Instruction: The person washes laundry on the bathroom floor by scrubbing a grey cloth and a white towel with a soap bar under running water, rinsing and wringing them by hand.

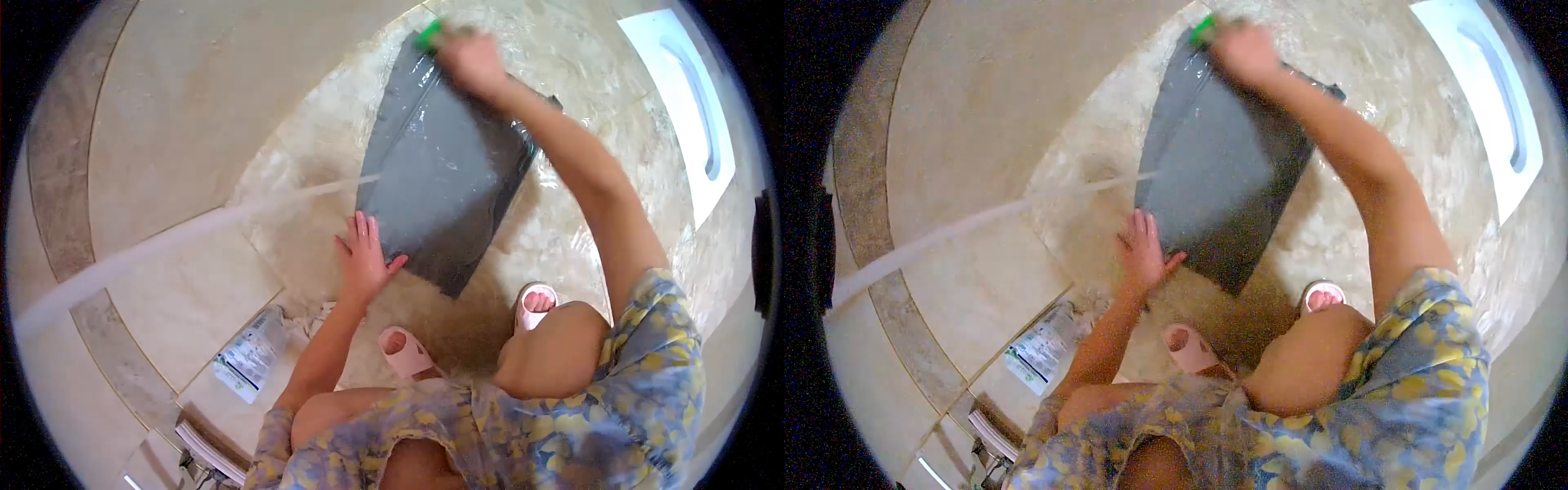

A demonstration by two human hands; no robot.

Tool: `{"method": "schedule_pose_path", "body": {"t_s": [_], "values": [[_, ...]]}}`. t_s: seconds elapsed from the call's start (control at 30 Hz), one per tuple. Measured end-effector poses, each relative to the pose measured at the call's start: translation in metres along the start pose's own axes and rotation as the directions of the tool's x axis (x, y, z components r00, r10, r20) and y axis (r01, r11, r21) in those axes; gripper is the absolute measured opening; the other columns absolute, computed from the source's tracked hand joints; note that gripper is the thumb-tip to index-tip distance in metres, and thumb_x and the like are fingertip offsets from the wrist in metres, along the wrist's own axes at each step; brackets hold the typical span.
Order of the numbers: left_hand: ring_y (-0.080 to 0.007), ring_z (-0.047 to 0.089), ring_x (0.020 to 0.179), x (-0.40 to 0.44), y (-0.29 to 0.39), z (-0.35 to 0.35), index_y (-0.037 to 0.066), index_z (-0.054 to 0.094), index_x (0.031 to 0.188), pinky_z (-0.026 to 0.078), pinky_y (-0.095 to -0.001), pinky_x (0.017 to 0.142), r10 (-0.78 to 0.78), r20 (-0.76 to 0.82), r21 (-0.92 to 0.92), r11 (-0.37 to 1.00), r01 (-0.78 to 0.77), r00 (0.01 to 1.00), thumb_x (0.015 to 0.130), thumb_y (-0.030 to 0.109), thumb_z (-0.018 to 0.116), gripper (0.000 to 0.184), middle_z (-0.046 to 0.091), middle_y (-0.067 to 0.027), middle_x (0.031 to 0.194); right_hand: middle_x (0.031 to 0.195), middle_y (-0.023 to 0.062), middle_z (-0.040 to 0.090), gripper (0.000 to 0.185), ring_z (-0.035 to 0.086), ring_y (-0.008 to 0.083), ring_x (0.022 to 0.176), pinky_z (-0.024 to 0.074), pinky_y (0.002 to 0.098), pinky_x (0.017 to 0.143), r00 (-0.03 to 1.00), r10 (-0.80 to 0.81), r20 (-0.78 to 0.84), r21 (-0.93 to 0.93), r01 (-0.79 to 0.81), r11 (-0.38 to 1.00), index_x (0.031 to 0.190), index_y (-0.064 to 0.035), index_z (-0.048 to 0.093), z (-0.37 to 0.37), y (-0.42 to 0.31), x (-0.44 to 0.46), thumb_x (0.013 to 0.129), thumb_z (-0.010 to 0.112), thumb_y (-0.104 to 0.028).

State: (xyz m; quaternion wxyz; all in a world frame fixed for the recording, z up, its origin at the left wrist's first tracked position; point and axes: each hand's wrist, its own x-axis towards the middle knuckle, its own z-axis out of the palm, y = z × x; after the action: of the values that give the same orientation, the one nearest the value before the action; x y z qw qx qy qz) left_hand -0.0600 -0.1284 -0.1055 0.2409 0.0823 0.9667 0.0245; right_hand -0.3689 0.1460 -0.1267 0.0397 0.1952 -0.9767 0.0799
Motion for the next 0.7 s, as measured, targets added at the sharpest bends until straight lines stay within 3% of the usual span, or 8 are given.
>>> {"method": "schedule_pose_path", "body": {"t_s": [0.07,0.13,0.27,0.37,0.47,0.53,0.63,0.7], "values": [[-0.0417,0.011,0.142,0.002,-0.004,0.01,-0.005,0.017,0.145,0.009,-0.0689,0.106,0.008,-0.033,-0.031,0.999,-0.009,0.999,0.077,0.057,0.065,0.104,0.008,-0.0252,0.154,0.089,0.0138,0.064,0.023,0.062,0.0313,0.084,0.0498,0.0481,0.076,0.826,-0.335,-0.453,0.249,0.478,0.842,0.101,-0.0092,0.063,0.03,-0.082,-0.034,0.081,0.055,-0.017],[-0.042,0.011,0.142,-0.002,-0.008,0.022,-0.005,0.016,0.146,0.006,-0.0689,0.106,0.015,-0.068,-0.05,0.999,-0.019,0.998,0.076,0.057,0.065,0.106,0.007,-0.0247,0.154,0.086,0.0093,0.061,0.029,0.061,0.03,0.087,0.0488,0.0494,0.08,0.7,-0.699,-0.144,0.444,0.677,0.587,0.107,-0.0123,0.061,0.056,-0.167,-0.084,0.079,0.056,-0.017],[-0.0417,0.008,0.143,-0.03,-0.016,0.031,-0.005,0.013,0.147,0.0,-0.0679,0.107,-0.016,0.013,-0.037,0.999,0.017,1.0,0.075,0.06,0.064,0.109,0.006,-0.0246,0.155,0.125,0.0104,0.057,0.038,0.056,0.0299,0.108,0.045,0.0473,0.093,0.666,-0.648,-0.37,0.155,0.732,0.664,0.118,-0.0185,0.06,0.046,-0.101,-0.061,0.08,0.055,-0.017],[-0.0414,0.007,0.143,-0.03,-0.022,0.039,-0.004,0.012,0.147,-0.003,-0.0673,0.107,-0.004,-0.042,-0.048,0.999,0.002,0.999,0.075,0.061,0.063,0.11,0.006,-0.025,0.155,0.14,0.0073,0.047,0.043,0.051,0.039,0.116,0.0429,0.0559,0.092,0.967,-0.154,-0.201,-0.054,0.146,0.988,0.126,-0.0264,0.054,0.025,-0.002,0.004,0.084,0.057,-0.023],[-0.0412,0.006,0.143,-0.029,-0.024,0.038,-0.004,0.012,0.147,-0.003,-0.067,0.107,-0.015,-0.031,-0.094,0.995,0.012,0.999,0.075,0.062,0.063,0.11,0.006,-0.0256,0.154,0.138,0.0101,0.047,0.037,0.054,0.038,0.109,0.0456,0.0547,0.083,0.965,0.102,-0.24,-0.031,-0.113,0.993,0.123,-0.0237,0.056,0.014,0.011,0.009,0.086,0.056,-0.023],[-0.0413,0.006,0.143,-0.026,-0.022,0.035,-0.004,0.012,0.147,-0.003,-0.0667,0.107,-0.023,-0.029,-0.116,0.993,0.019,0.999,0.074,0.062,0.063,0.11,0.006,-0.0261,0.154,0.13,0.0143,0.051,0.033,0.053,0.0377,0.108,0.0439,0.0584,0.085,0.974,-0.158,-0.161,0.248,0.195,0.949,0.112,-0.0167,0.062,0.021,-0.045,-0.032,0.081,0.058,-0.025],[-0.041,0.006,0.143,-0.029,-0.026,0.041,-0.002,0.013,0.147,-0.002,-0.0668,0.107,-0.014,-0.069,-0.097,0.995,0.007,0.998,0.074,0.065,0.06,0.11,0.006,-0.0245,0.155,0.132,0.0115,0.053,0.036,0.051,0.0373,0.116,0.0376,0.0606,0.097,0.777,-0.612,-0.145,0.223,0.628,0.745,0.118,-0.0171,0.061,0.049,-0.157,-0.149,0.083,0.054,-0.018],[-0.0407,0.007,0.143,-0.029,-0.033,0.044,-0.001,0.012,0.148,0.0,-0.0687,0.106,-0.057,-0.084,0.017,0.998,0.059,0.995,0.074,0.066,0.059,0.11,0.006,-0.0227,0.156,0.134,0.0093,0.052,0.037,0.051,0.0355,0.117,0.0371,0.0577,0.1,0.742,-0.645,-0.183,0.343,0.663,0.665,0.12,-0.0181,0.061,0.041,-0.127,-0.156,0.083,0.054,-0.016]]}}
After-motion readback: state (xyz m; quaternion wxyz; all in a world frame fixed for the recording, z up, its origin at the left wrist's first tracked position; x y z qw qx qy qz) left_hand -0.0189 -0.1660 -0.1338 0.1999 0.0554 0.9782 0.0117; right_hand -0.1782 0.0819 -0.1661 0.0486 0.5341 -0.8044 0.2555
